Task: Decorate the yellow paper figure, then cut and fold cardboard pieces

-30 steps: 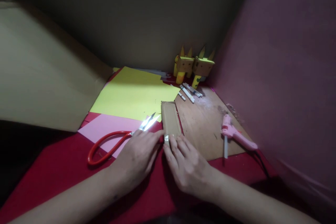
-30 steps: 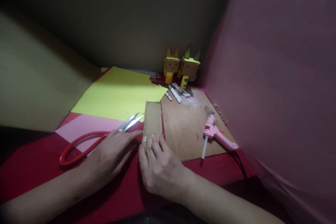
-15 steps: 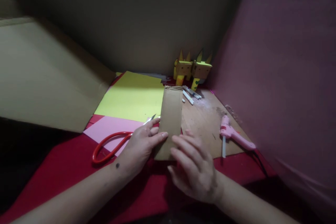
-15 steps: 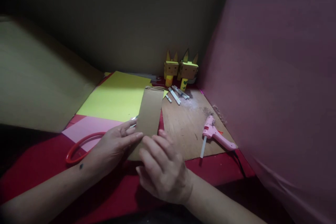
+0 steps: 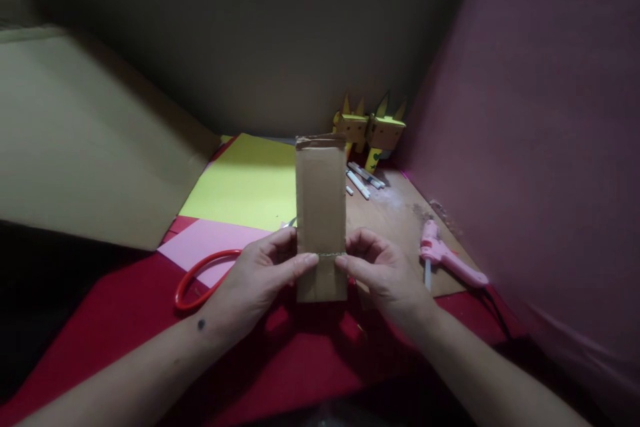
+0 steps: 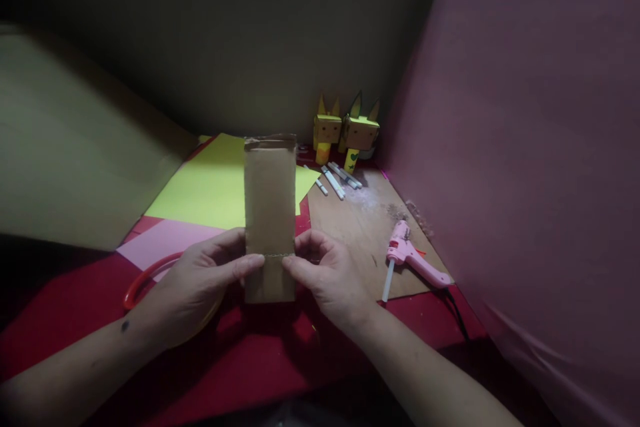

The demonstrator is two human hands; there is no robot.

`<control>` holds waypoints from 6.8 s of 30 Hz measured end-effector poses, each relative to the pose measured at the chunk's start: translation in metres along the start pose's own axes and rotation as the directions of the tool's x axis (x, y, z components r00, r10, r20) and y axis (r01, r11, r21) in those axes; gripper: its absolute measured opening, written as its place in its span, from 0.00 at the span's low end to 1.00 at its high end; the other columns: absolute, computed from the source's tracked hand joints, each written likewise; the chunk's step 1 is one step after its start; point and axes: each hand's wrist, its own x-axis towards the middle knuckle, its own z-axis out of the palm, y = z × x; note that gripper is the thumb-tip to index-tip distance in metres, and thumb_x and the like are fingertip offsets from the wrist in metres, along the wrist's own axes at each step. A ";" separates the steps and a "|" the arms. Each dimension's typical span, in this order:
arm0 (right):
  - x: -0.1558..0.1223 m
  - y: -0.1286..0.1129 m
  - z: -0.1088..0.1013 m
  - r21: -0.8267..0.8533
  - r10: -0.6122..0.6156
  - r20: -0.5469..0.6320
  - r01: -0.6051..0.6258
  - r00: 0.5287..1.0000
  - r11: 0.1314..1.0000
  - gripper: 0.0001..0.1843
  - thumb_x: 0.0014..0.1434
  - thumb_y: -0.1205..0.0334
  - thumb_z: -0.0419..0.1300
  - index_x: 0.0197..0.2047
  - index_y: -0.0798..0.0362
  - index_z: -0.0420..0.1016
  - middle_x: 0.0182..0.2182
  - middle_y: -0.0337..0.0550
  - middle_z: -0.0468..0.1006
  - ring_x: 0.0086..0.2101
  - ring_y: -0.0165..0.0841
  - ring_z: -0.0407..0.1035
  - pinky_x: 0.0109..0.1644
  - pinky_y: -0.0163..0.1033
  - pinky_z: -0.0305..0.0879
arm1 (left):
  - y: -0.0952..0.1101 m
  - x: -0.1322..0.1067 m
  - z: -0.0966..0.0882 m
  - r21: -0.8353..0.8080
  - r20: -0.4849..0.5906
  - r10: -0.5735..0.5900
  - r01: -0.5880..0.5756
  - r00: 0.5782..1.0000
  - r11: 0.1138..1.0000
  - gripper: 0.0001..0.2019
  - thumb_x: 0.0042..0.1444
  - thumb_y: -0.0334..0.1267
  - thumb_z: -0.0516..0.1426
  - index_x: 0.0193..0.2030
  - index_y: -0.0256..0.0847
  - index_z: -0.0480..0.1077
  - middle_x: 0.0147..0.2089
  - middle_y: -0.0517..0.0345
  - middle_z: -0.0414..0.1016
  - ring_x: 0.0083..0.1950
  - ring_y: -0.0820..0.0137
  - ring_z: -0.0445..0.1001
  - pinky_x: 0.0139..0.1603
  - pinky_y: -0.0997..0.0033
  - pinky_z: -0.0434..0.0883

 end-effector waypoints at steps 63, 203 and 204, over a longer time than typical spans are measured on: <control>0.032 0.025 0.018 0.324 0.069 0.299 -0.169 0.952 0.931 0.31 0.48 0.53 0.67 0.52 0.49 0.59 0.23 0.34 0.75 0.12 0.28 0.67 0.10 0.31 0.65 | -0.005 0.006 -0.004 0.126 0.040 0.112 -0.116 0.993 0.985 0.08 0.60 0.35 0.57 0.47 0.43 0.72 0.25 0.62 0.76 0.23 0.67 0.76 0.23 0.69 0.74; 0.017 0.009 0.012 -0.141 0.000 0.247 0.036 0.969 0.989 0.13 0.52 0.53 0.64 0.32 0.54 0.70 0.27 0.36 0.70 0.28 0.27 0.64 0.32 0.34 0.61 | -0.001 0.000 -0.009 -0.070 -0.022 -0.044 0.042 0.999 0.997 0.13 0.50 0.32 0.65 0.45 0.39 0.79 0.41 0.51 0.82 0.42 0.63 0.79 0.47 0.65 0.74; 0.016 0.007 0.011 -0.184 -0.003 0.257 0.052 0.966 0.982 0.14 0.52 0.52 0.63 0.30 0.54 0.69 0.26 0.36 0.69 0.27 0.27 0.63 0.31 0.34 0.60 | -0.001 -0.001 -0.009 -0.052 -0.019 -0.051 0.050 0.998 0.997 0.14 0.51 0.33 0.65 0.45 0.40 0.79 0.42 0.51 0.82 0.44 0.63 0.78 0.48 0.64 0.73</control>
